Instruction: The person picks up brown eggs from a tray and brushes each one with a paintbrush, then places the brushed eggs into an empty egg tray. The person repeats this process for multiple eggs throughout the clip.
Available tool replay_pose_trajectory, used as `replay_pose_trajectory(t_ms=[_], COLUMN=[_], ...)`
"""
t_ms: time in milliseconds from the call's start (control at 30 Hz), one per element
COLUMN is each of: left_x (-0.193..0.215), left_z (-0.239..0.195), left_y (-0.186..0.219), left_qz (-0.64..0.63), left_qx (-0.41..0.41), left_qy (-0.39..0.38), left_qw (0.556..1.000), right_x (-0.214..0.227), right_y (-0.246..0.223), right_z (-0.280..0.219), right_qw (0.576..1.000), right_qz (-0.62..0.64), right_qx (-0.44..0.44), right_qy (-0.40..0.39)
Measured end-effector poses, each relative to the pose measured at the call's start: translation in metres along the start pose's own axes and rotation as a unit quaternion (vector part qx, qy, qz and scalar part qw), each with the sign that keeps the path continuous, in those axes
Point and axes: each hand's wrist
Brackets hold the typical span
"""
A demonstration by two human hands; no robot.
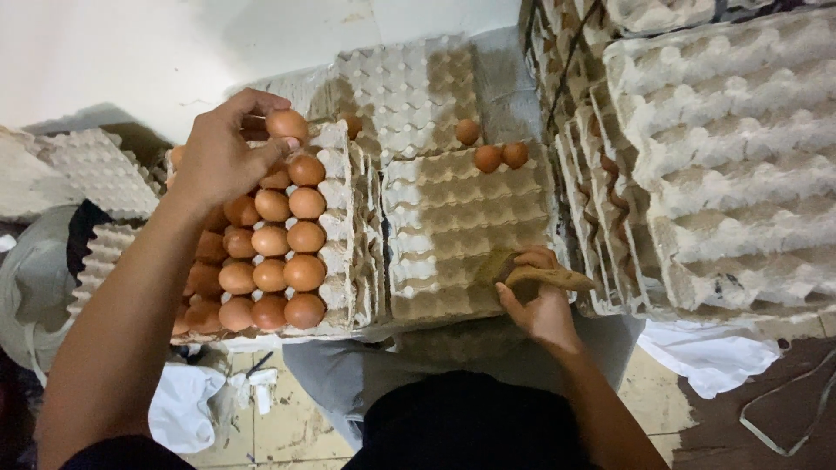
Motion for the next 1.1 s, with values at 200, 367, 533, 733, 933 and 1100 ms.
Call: replay_pose_trajectory(t_ms=[200,367,533,733,933,1100], left_x=[-0.007,-0.008,-0.010,-0.051,-0.171,-0.328], left_z=[0.022,0.028,0.033,0.083,0.124,0.124], left_y=[-0.040,-0.039,-0.019,0.037,0.061,0.014], left_qz=[0.095,0.110,0.119,0.092,0.030,0.301], left_qx=[0.053,0.059,0.032,-0.082,-0.040,-0.076], left_qy=[-0.133,-0.150,-0.114,-0.072,-0.186,-0.271], left_qw=[0.985,0.981,0.986,0.990,0.981,0.911], right_x=[0.005,0.007,0.013,0.008,0.006,0.003], right_y=[0.000,-0.002,-0.006,-0.001,-0.001,0.014], right_z=[-0.005,-0.003,0.003,0.001,-0.001,-0.008], right_qw=[1.000,1.000,0.998,0.996,0.997,0.996], right_qz=[-0.006,0.001,-0.013,-0.009,-0.021,-0.060], right_qx=[-0.008,-0.007,-0.055,-0.078,-0.067,-0.053], right_qy=[-0.001,-0.004,-0.033,-0.039,-0.032,-0.030])
Point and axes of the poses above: each hand's wrist, its own z-axis towards the middle knuckle, its own x-axis out of the back of the hand, y = z × x, and after that the axes turned 7 degrees about -x, right-handed
